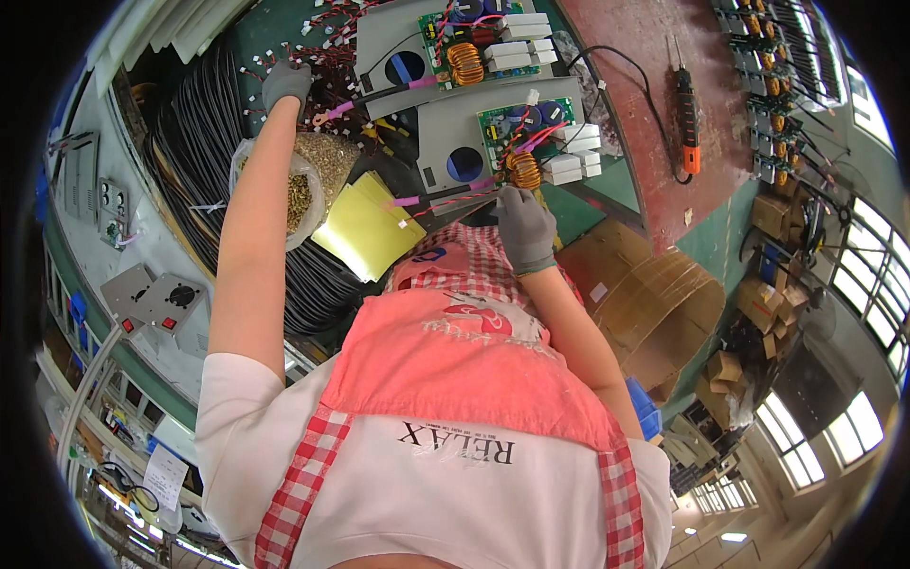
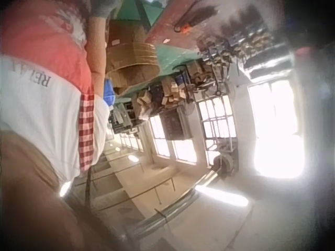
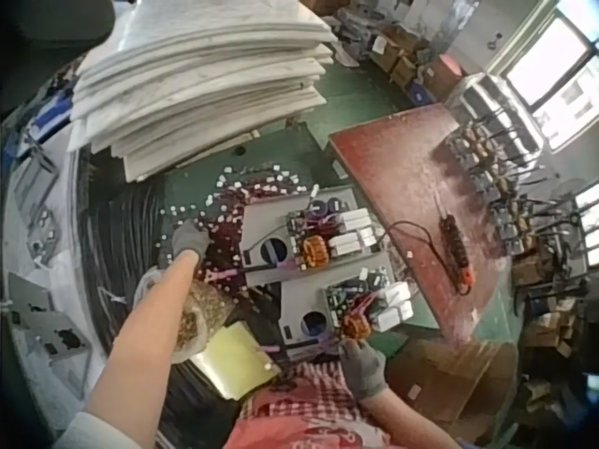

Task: The person assembles electronic components on a workbench, using a soldering iron to attach wires to circuit boards and a pneumatic screwdriver to secure parts into a metal housing. They handle various wires, connectors, and small electronic parts, moving between different sections of the assembly line.

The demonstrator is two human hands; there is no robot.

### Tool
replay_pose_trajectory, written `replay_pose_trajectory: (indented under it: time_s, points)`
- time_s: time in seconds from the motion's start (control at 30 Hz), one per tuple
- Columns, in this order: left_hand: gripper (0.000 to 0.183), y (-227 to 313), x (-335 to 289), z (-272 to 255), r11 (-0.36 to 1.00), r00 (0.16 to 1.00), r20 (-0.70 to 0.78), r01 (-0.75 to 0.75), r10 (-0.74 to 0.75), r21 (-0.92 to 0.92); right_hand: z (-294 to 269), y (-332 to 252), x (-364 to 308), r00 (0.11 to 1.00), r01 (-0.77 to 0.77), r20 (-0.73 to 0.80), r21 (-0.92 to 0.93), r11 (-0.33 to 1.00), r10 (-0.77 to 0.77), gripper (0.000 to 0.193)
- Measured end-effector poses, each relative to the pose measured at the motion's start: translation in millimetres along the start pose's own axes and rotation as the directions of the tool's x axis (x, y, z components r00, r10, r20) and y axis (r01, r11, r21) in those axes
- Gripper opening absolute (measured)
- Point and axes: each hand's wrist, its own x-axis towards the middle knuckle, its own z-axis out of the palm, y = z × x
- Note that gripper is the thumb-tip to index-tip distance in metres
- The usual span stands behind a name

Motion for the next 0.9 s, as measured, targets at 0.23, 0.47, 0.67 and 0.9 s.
replay_pose_trajectory:
  time_s: [0.23, 0.47, 0.67, 0.9]
  points:
    - [0.043, -8.7, 9.5, 2.5, 0.997, 1.0, 0.005, 0.015, -0.015, -0.08, 3.9, 4.0, -1.6, 0.995, 0.048, -0.092, 0.084, 0.995, -0.04, 0.005]
    - [0.037, 5.6, -8.6, -41.0, 0.935, 0.935, -0.348, -0.184, 0.071, -0.305, -12.5, -3.1, 4.2, 0.969, 0.205, 0.183, -0.23, 0.951, -0.165, 0.013]
    - [0.032, 26.0, -78.8, -90.2, 0.642, 0.787, -0.586, -0.554, 0.194, -0.53, -15.1, -12.4, -10.7, 0.89, 0.408, 0.382, -0.422, 0.81, -0.249, 0.019]
    - [0.022, 34.4, -236.7, -69.6, 0.53, 0.815, -0.288, -0.553, 0.502, -0.642, -57.3, -26.4, 57.2, 0.946, 0.115, 0.281, 0.184, 0.976, -0.164, 0.013]
